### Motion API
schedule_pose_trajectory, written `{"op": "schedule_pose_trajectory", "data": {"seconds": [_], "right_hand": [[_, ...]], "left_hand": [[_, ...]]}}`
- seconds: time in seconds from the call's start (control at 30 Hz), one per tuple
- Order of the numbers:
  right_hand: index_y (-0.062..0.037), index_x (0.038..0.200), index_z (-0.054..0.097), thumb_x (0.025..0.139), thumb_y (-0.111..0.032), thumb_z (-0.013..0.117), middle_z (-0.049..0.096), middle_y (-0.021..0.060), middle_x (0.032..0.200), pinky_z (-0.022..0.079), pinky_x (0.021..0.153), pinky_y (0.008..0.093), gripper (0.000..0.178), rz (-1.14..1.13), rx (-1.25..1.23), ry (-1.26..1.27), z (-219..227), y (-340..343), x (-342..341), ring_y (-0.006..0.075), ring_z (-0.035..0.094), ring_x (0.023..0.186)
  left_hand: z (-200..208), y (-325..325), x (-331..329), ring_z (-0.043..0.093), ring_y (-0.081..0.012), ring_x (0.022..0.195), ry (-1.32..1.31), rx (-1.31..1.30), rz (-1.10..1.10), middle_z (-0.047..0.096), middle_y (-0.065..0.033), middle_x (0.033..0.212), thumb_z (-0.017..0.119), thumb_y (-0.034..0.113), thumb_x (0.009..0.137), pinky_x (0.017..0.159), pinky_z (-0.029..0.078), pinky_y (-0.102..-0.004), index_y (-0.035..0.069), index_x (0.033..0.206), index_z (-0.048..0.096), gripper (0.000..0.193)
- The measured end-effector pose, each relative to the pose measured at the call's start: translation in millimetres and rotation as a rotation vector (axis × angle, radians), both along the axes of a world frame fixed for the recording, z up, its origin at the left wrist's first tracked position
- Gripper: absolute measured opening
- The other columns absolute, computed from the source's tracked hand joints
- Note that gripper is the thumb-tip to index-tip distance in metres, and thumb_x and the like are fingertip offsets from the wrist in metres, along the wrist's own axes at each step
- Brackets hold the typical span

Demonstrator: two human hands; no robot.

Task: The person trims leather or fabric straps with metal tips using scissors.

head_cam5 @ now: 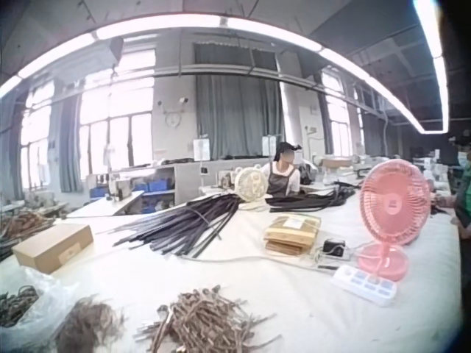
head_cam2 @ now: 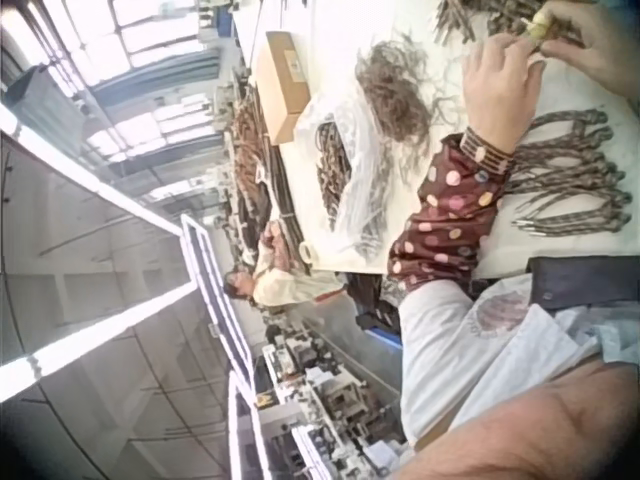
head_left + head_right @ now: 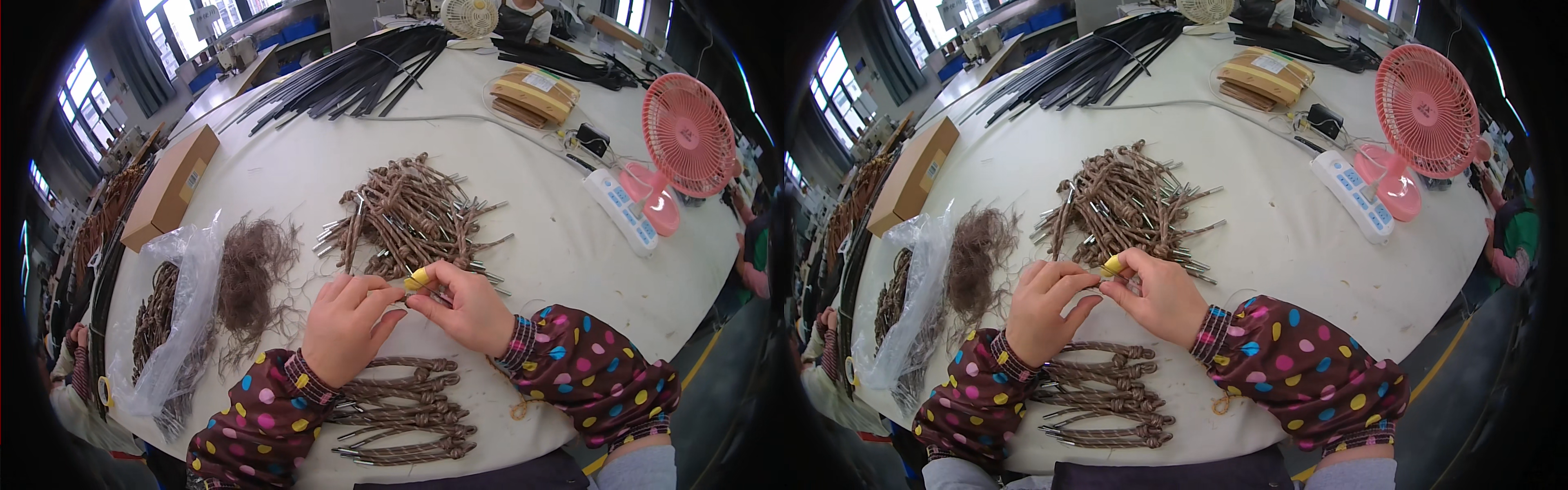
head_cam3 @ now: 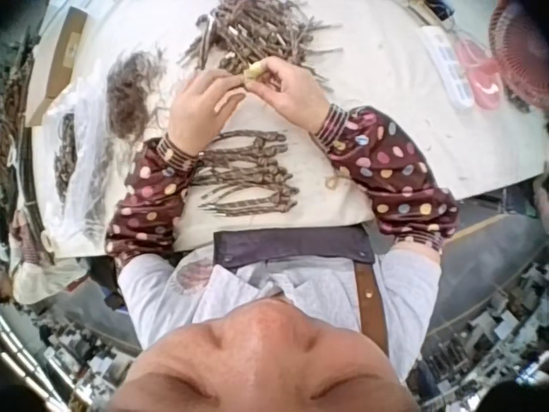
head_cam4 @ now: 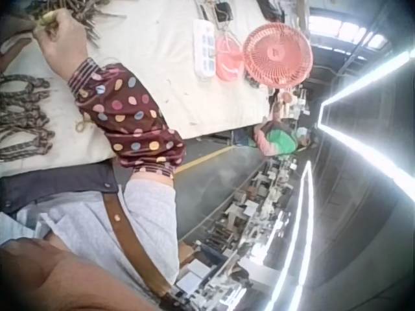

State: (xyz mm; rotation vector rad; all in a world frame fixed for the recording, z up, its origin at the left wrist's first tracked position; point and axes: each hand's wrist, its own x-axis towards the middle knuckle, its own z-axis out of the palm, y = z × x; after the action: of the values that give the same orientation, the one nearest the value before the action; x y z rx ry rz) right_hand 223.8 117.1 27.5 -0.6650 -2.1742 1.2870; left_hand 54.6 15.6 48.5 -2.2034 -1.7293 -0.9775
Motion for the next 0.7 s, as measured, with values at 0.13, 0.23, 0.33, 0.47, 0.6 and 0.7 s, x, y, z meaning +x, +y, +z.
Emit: {"op": "schedule_pose_trajectory", "data": {"seconds": [0.13, 0.23, 0.33, 0.47, 0.6, 0.7], "right_hand": [[-0.0009, 0.104, 0.060, 0.087, -0.027, 0.069, 0.068, 0.0107, 0.084, 0.049, 0.062, 0.0298, 0.032, -0.019, -0.102, -0.058, -2, -1, -2, 0.0182, 0.061, 0.067], [-0.0011, 0.104, 0.060, 0.087, -0.027, 0.070, 0.068, 0.0098, 0.084, 0.049, 0.062, 0.0290, 0.032, -0.011, -0.158, -0.047, -5, -2, -2, 0.0169, 0.061, 0.066], [0.0000, 0.104, 0.059, 0.087, -0.024, 0.070, 0.066, 0.0068, 0.083, 0.048, 0.065, 0.0269, 0.031, -0.005, -0.168, -0.064, -5, -1, -2, 0.0124, 0.059, 0.068], [0.0014, 0.107, 0.056, 0.088, -0.020, 0.071, 0.064, 0.0032, 0.085, 0.048, 0.067, 0.0246, 0.033, 0.044, -0.361, 0.165, -20, 1, -6, 0.0085, 0.057, 0.072], [0.0013, 0.111, 0.050, 0.089, -0.020, 0.070, 0.062, 0.0024, 0.088, 0.048, 0.068, 0.0240, 0.036, 0.060, -0.451, 0.108, -17, 6, -2, 0.0081, 0.057, 0.074], [0.0004, 0.111, 0.048, 0.091, -0.029, 0.066, 0.063, 0.0064, 0.089, 0.049, 0.064, 0.0269, 0.039, 0.029, -0.104, -0.054, -3, 8, 4, 0.0145, 0.061, 0.070]], "left_hand": [[-6, -1, -3, 0.061, -0.0222, 0.073, 0.039, 0.007, -0.016, 0.066, -0.0038, 0.085, 0.076, 0.008, 0.073, 0.066, 0.049, -0.0338, 0.007, 0.088, 0.068, 0.017], [-8, -3, -5, 0.063, -0.0210, 0.073, 0.074, -0.002, -0.040, 0.067, -0.0042, 0.081, 0.075, 0.006, 0.073, 0.065, 0.051, -0.0335, 0.007, 0.086, 0.069, 0.014], [-9, -3, -6, 0.066, -0.0217, 0.072, 0.093, 0.017, -0.049, 0.067, -0.0045, 0.078, 0.073, 0.004, 0.074, 0.066, 0.053, -0.0350, 0.007, 0.089, 0.068, 0.016], [-11, 0, -3, 0.067, -0.0232, 0.074, 0.015, 0.056, -0.037, 0.067, -0.0061, 0.077, 0.069, 0.001, 0.078, 0.067, 0.053, -0.0334, 0.006, 0.091, 0.066, 0.014], [-13, -4, -3, 0.064, -0.0264, 0.072, -0.317, -0.263, 0.020, 0.064, -0.0079, 0.078, 0.066, 0.006, 0.082, 0.064, 0.051, -0.0367, 0.006, 0.090, 0.057, 0.012], [-18, -1, -8, 0.062, -0.0258, 0.069, -0.333, -0.235, -0.038, 0.063, -0.0095, 0.079, 0.064, 0.002, 0.082, 0.061, 0.050, -0.0342, 0.004, 0.092, 0.057, 0.012]]}}
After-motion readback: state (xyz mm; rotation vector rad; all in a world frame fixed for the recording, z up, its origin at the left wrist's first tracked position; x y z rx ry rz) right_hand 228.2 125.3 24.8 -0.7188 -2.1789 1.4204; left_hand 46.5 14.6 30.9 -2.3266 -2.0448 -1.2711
